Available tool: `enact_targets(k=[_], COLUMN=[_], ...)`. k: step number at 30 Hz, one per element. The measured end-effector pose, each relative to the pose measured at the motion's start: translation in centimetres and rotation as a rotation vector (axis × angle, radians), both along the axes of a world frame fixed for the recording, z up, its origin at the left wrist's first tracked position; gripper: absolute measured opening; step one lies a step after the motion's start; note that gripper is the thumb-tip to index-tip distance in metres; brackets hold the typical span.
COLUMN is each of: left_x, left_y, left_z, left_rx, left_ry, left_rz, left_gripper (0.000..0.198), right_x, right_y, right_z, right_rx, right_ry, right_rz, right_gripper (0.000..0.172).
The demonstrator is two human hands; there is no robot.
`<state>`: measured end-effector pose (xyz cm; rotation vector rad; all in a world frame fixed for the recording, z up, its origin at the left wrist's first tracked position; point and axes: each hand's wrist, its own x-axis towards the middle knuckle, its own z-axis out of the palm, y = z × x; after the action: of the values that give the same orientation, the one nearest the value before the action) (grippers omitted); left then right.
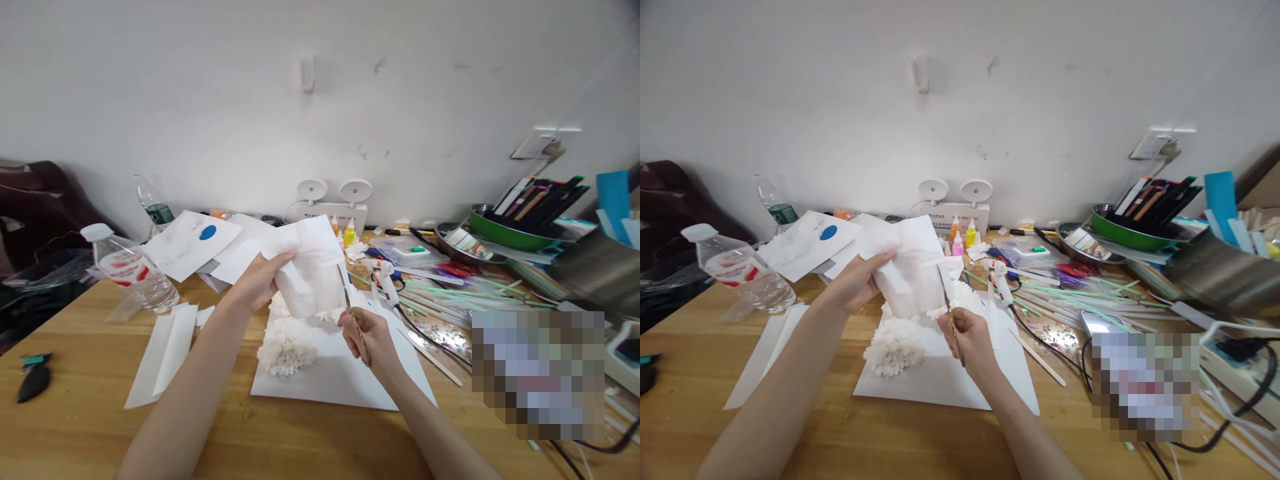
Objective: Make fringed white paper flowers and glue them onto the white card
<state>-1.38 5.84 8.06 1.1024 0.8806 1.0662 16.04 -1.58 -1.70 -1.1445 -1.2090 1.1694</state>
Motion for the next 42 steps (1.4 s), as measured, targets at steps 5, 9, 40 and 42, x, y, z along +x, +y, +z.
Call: enact_targets(k=[5, 9, 40, 42], left_x=[0.3, 0.3, 0.9, 1.0], left_y=[-0.1, -0.2, -0.9, -1.0], left_z=[-0.1, 0.0, 0.0, -0.1], left_rx=[-0.025, -0.043, 0.049, 0.078], left_ry=[0.007, 0.016, 0.126, 0.148], left_rz=[-0.04, -0.06, -0.193, -0.183], left_gripper=[0.028, 0.028, 0.043, 0.043], right_x=[0.2, 0.4, 0.3, 0.4], right_y=[0.0, 0.2, 0.1, 0.1], right_z=[0.0, -0.2, 1.5, 1.4], right_rx=[0.071, 0.071, 0.053, 0.042], right_ry=[0.002, 0.015, 0.067, 0.073], right_rz=[0.031, 0.039, 0.085, 0.071], right_gripper=[0.039, 0.04, 0.047, 0.048])
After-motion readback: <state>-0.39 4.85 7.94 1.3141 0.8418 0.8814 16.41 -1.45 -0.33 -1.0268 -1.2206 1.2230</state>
